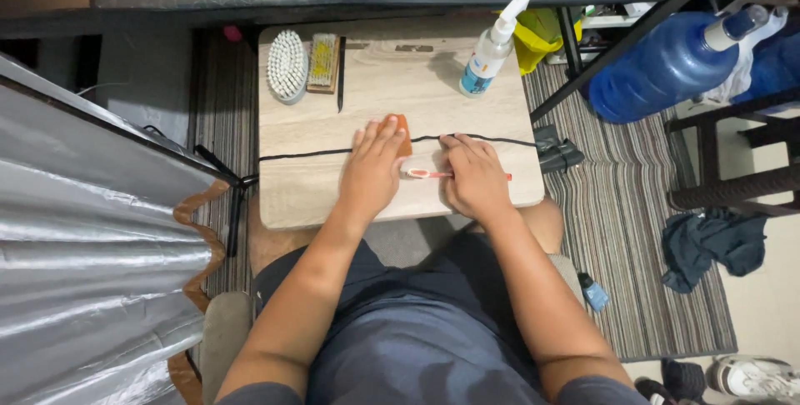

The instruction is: Cleaning and applying maintenance product to a black shoelace using a brush and spray bottle on a repair bench.

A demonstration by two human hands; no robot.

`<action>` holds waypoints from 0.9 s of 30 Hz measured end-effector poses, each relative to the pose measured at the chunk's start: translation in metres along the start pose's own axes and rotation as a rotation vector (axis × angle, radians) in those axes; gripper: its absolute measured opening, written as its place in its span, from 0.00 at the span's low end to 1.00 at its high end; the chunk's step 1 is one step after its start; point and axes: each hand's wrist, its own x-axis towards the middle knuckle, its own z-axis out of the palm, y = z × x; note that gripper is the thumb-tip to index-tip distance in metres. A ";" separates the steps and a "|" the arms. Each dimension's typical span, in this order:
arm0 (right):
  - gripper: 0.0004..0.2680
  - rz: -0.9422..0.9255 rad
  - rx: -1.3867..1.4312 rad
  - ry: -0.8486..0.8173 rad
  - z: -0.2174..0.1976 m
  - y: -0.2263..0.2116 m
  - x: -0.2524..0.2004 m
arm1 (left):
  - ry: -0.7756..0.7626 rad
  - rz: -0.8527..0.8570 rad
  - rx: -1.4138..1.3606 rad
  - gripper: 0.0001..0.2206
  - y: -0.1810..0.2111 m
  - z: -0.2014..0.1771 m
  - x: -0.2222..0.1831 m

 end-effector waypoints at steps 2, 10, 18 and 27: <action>0.08 0.010 0.021 -0.009 0.001 0.003 0.000 | 0.040 0.083 0.000 0.22 -0.002 0.015 0.003; 0.08 0.041 0.085 0.022 -0.006 0.001 0.003 | -0.079 0.213 -0.060 0.24 0.001 0.032 0.031; 0.07 0.058 0.066 0.057 0.025 0.016 -0.008 | -0.187 0.237 -0.115 0.26 0.003 -0.004 0.042; 0.07 0.144 0.064 0.017 0.028 0.022 -0.009 | -0.232 0.191 -0.104 0.29 0.008 -0.013 0.042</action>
